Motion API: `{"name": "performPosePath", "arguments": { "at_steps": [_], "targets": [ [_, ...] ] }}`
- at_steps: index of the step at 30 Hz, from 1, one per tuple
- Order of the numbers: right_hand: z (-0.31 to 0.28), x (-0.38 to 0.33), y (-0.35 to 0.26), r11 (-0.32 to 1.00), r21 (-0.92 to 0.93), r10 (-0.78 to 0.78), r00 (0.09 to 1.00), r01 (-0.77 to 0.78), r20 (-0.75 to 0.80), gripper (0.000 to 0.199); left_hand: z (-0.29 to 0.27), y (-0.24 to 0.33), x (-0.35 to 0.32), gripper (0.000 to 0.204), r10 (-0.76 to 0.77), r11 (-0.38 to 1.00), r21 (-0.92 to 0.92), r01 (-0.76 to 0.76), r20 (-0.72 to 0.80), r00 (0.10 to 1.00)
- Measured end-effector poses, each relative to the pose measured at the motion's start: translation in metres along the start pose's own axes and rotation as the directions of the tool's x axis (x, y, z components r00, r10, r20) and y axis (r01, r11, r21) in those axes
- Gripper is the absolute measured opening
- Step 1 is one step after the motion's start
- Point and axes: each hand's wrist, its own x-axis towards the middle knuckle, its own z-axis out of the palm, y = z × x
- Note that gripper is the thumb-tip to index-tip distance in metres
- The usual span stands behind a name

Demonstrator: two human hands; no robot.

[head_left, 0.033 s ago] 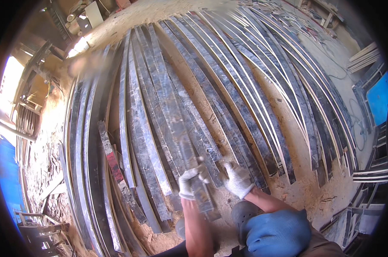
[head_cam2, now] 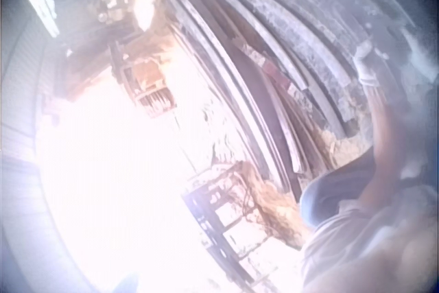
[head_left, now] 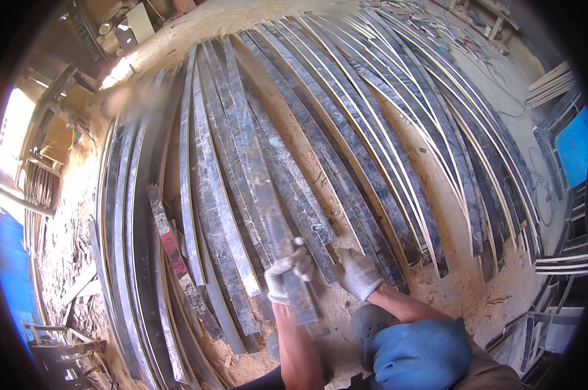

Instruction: The person sits on the floor and sorts thin wooden strips, picking them up and arranging them into a neat stack. They then move to a workbench and continue organizing the strips into piles.

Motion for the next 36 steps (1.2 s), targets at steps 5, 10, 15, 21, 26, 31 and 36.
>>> {"name": "performPosePath", "arguments": {
  "at_steps": [5,10,15,21,26,31,36],
  "targets": [
    [0.065,-0.037,-0.019,0.955,-0.280,0.121,0.989,-0.093,0.086,0.101,0.041,-0.009,0.001,0.056,0.238,0.869,-0.472,-0.150,0.134,0.962],
    [0.061,-0.012,-0.008,0.956,0.033,0.260,0.896,-0.291,0.361,0.087,0.064,-0.020,0.020,0.062,0.401,0.695,-0.714,-0.078,0.296,0.867],
    [0.006,-0.003,-0.038,0.910,0.121,0.338,0.880,-0.395,0.334,0.048,0.040,-0.014,0.010,0.069,0.343,0.776,-0.610,-0.160,0.196,0.918],
    [-0.013,-0.004,-0.016,0.913,0.351,0.176,0.977,-0.207,0.118,0.068,0.010,0.004,-0.004,0.064,0.037,0.993,-0.111,-0.035,0.018,0.999],
    [-0.050,0.059,-0.005,0.272,0.872,0.152,0.913,-0.407,0.379,0.064,-0.011,-0.008,0.003,0.060,-0.013,0.999,0.031,0.019,-0.164,0.986],
    [-0.104,0.054,-0.024,0.131,0.908,0.026,0.917,-0.397,0.398,0.022,-0.009,-0.014,-0.011,0.036,0.070,0.912,0.357,0.201,-0.620,0.782],
    [-0.130,-0.025,-0.016,0.288,0.878,0.097,0.924,-0.382,0.370,0.033,0.006,-0.028,-0.006,0.007,0.247,0.679,0.612,0.405,-0.710,0.659]
  ]
}}
